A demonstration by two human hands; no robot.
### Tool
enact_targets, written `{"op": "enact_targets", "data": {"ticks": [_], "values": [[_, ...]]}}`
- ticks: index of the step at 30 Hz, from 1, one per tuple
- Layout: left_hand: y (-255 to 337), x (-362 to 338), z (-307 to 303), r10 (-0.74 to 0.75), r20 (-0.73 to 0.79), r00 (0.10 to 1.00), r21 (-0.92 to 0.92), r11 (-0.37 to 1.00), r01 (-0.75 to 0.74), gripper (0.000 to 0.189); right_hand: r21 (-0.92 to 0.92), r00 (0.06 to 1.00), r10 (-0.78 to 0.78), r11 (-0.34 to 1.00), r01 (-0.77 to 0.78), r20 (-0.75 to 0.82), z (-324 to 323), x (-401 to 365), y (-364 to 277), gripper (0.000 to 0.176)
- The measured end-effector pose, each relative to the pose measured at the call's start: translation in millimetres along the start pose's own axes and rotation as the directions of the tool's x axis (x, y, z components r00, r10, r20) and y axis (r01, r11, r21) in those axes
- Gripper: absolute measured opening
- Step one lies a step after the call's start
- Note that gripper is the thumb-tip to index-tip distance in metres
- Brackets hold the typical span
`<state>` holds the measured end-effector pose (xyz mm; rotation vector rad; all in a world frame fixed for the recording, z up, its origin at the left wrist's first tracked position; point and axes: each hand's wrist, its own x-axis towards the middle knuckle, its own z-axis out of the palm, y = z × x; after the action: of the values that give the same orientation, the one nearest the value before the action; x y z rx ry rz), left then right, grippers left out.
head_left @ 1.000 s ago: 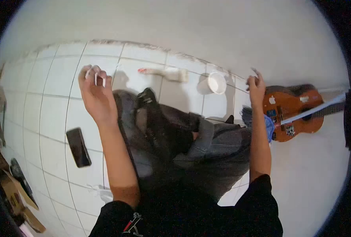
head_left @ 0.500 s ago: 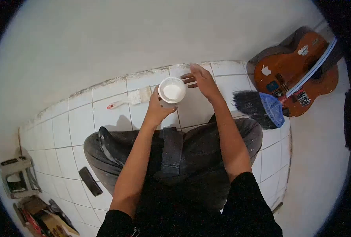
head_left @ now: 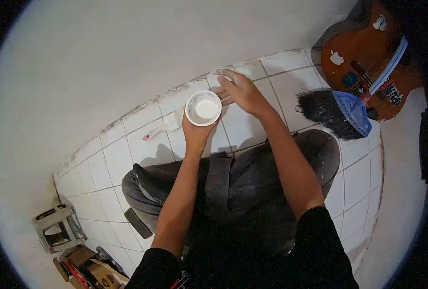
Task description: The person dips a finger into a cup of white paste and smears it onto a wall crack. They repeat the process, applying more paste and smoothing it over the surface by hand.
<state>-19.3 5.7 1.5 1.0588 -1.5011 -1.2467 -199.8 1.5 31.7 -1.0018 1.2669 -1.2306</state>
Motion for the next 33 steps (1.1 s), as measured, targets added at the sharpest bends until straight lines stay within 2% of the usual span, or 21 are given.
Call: {"op": "enact_targets", "data": {"ticks": [1,2,4,5,7,8,10,11,13,15,19,20,22,24,26,28,31,33], "values": [[-0.8,-0.3,-0.6,0.024,-0.026,0.999,0.001,1.000,-0.024,0.059,0.086,0.998,0.053,0.995,-0.055,0.022,1.2,-2.5,-1.7,0.051],[-1.5,-0.7,-1.9,0.021,-0.029,0.999,0.001,1.000,-0.021,0.059,0.085,0.998,0.056,0.995,-0.058,0.026,1.4,-2.3,2.5,0.051],[-3.4,-0.3,-3.9,-0.063,-0.017,0.998,0.021,0.998,0.063,0.058,-0.064,0.999,-0.049,0.997,0.050,0.020,-0.4,0.2,8.3,0.044],[-4.2,-1.0,-4.1,-0.062,-0.019,0.998,0.018,0.998,0.062,0.058,-0.067,0.999,-0.050,0.996,0.051,0.022,-3.5,-0.4,10.7,0.044],[-3.2,-2.8,-4.5,-0.075,-0.034,0.997,-0.004,0.997,0.075,0.057,-0.411,0.982,-0.175,0.892,0.189,0.072,-7.0,-3.6,6.5,0.037],[-2.9,-1.8,-6.6,-0.063,-0.036,0.997,0.072,0.995,0.065,0.056,-0.411,0.981,-0.176,0.891,0.192,0.077,-7.5,-4.5,5.2,0.037],[-4.9,-1.0,-8.2,-0.058,-0.048,0.997,0.081,0.995,0.062,0.056,-0.564,0.960,-0.252,0.778,0.275,0.120,-6.9,-6.1,1.1,0.033],[-6.1,-0.7,-8.6,-0.054,-0.055,0.997,0.090,0.994,0.059,0.056,-0.566,0.960,-0.251,0.777,0.277,0.124,-5.8,-6.8,-0.5,0.033],[-6.0,-0.9,-9.0,-0.057,-0.054,0.997,0.080,0.995,0.061,0.057,-0.642,0.934,-0.317,0.685,0.344,0.163,-3.5,-10.0,-4.4,0.030],[-6.3,-1.1,-7.7,-0.075,-0.066,0.995,-0.004,0.997,0.075,0.059,-0.650,0.923,-0.336,0.663,0.372,0.186,-2.2,-9.7,-3.2,0.029],[-14.9,2.8,-7.6,-0.057,-0.063,0.996,-0.004,0.998,0.057,0.064,-0.667,0.889,-0.400,0.603,0.438,0.222,2.5,-11.1,0.0,0.033],[-16.0,4.0,-7.5,-0.006,-0.058,0.998,0.004,1.000,0.006,0.066,-0.667,0.889,-0.399,0.603,0.438,0.224,3.0,-12.5,-0.3,0.033],[-15.3,4.6,-6.5,0.043,-0.054,0.998,0.012,0.999,-0.042,0.069,-0.698,0.945,-0.253,0.639,0.323,0.205,6.3,-17.0,-9.6,0.034],[-13.9,4.2,-4.7,0.075,-0.090,0.993,0.152,0.987,-0.061,0.079,-0.702,0.942,-0.262,0.629,0.333,0.211,8.1,-17.0,-8.9,0.036],[-11.5,1.3,-5.1,0.048,-0.096,0.994,0.103,0.994,-0.038,0.077,-0.706,0.938,-0.271,0.620,0.343,0.217,9.7,-17.2,-8.4,0.037],[-6.4,-0.6,-4.2,0.020,-0.097,0.995,0.054,0.998,-0.015,0.075,-0.657,0.944,-0.251,0.679,0.328,0.213,10.3,-18.1,-8.4,0.041],[-3.4,-3.4,-2.9,-0.020,-0.078,0.997,-0.015,1.000,0.019,0.083,-0.572,0.952,-0.226,0.762,0.304,0.204,10.4,-17.4,-4.2,0.044],[-5.5,-1.8,-3.1,0.020,-0.002,1.000,-0.107,0.994,-0.020,0.094,-0.538,0.956,-0.248,0.791,0.292,0.154,9.5,-12.6,5.1,0.044]]}}
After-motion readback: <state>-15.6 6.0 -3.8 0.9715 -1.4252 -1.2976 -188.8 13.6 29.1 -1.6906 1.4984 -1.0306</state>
